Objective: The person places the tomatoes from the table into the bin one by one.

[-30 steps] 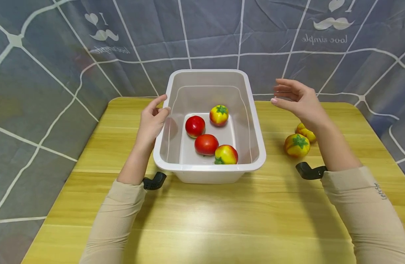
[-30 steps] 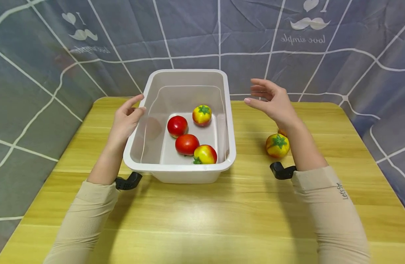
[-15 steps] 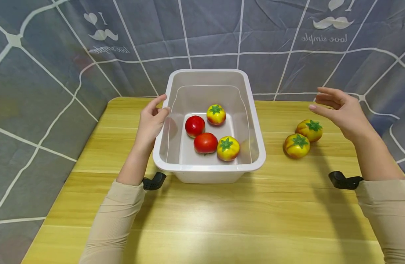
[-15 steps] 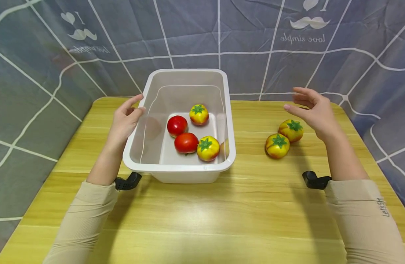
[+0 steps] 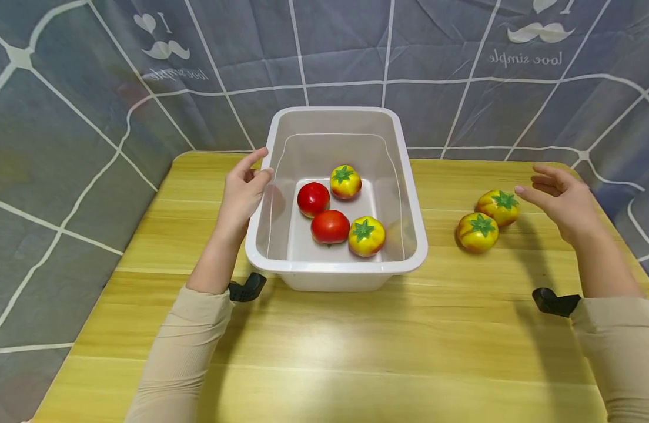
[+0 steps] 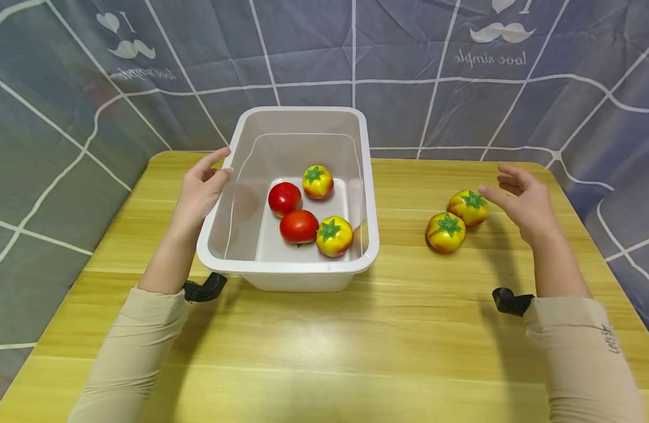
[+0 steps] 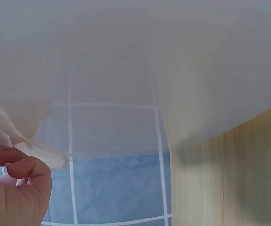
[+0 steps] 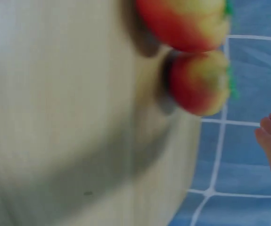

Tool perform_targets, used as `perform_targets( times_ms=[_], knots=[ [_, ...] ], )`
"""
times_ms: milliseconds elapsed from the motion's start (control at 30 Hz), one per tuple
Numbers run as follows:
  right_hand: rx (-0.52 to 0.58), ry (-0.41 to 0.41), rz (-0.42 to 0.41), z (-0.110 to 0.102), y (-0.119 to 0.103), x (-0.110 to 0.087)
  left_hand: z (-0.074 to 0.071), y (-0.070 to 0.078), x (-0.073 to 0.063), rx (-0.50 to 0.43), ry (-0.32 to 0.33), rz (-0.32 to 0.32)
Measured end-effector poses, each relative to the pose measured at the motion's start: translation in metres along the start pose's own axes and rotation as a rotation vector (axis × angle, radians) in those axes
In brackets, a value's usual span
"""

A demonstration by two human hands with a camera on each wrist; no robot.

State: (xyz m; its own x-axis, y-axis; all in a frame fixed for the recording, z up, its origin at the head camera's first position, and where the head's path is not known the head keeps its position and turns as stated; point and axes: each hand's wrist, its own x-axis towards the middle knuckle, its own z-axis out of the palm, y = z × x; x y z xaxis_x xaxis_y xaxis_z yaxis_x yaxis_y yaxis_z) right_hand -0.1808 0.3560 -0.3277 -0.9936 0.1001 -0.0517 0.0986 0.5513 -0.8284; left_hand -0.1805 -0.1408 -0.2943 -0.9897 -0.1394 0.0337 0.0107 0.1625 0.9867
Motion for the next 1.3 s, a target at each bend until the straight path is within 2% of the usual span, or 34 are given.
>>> perform_targets(
  times_ms=[267,700,1000,1300],
  knots=[
    [-0.014,0.016,0.065,0.019,0.026,-0.003,0.0,0.001,0.0,0.014,-0.003,-0.003],
    [-0.009,0.013,0.096,0.027,0.048,0.0,0.0,0.001,-0.001,0.002,0.004,-0.01],
    [0.054,0.006,0.114,0.035,0.047,0.002,0.0,0.002,0.0,-0.004,-0.004,-0.007],
    [0.011,-0.025,0.123,0.037,0.044,0.006,0.001,0.002,0.0,0.008,-0.006,-0.006]
  ],
)
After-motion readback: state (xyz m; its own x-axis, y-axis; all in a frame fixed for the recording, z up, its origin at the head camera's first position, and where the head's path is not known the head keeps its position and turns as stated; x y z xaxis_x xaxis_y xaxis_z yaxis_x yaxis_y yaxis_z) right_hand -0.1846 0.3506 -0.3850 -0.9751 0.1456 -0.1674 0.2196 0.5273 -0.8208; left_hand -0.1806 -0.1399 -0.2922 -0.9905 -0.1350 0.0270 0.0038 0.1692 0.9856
